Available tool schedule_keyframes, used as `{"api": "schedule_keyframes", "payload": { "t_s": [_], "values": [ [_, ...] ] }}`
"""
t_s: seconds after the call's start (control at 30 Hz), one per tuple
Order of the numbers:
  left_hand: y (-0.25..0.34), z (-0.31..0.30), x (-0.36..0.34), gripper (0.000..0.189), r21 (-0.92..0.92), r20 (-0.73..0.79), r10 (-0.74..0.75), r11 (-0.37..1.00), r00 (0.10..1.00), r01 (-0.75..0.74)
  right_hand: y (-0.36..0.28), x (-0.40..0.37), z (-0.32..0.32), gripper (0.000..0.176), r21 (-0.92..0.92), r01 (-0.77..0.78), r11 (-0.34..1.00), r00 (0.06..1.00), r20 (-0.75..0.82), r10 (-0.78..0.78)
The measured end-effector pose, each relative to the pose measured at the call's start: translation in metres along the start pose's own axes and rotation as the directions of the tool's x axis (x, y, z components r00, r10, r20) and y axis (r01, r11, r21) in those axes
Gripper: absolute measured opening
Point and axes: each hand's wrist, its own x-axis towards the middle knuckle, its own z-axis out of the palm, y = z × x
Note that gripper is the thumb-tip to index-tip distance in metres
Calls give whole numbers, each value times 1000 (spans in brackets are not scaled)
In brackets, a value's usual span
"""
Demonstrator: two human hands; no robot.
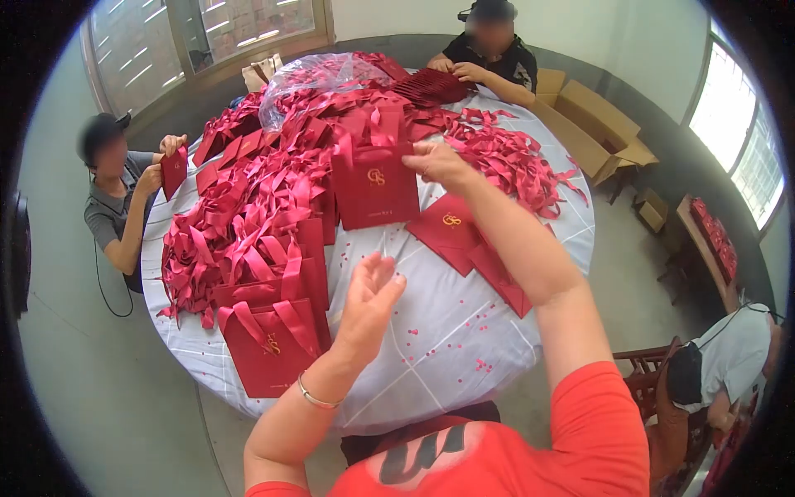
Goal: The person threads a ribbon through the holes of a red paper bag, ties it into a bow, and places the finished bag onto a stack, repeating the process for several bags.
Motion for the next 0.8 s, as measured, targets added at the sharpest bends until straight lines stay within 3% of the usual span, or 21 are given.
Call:
{"api": "schedule_keyframes", "payload": {
  "t_s": [0.1,0.33,0.47,0.53,0.63,0.67,0.73,0.77,0.8],
  "values": [
    [-5,-3,3,65,35,5,-2,999,1000,1,20,18,5,20,201,13,980,1000,16,-16],
    [5,1,-2,62,0,40,-22,1000,999,22,19,37,15,22,161,86,983,994,48,-94],
    [5,-1,0,61,-36,16,9,999,1000,-9,34,25,22,23,249,68,966,998,0,-70],
    [8,-1,0,61,-26,15,-4,1000,1000,5,25,7,19,26,182,-9,983,989,-141,36],
    [7,0,-1,62,-10,30,-35,999,999,35,30,-5,-9,41,-141,-1,990,992,-123,-17],
    [8,0,-2,62,-2,39,-28,1000,999,28,33,-12,-18,45,-296,97,950,992,-52,-118],
    [7,2,-3,61,5,42,-14,1000,999,14,29,-24,-35,49,-494,166,854,973,221,-62],
    [7,2,-3,61,2,44,-15,1000,999,14,20,-38,-40,49,-646,171,744,956,290,32],
    [8,2,-4,61,7,58,-18,1000,998,18,23,-44,-42,49,-648,170,742,957,289,33]
  ]
}}
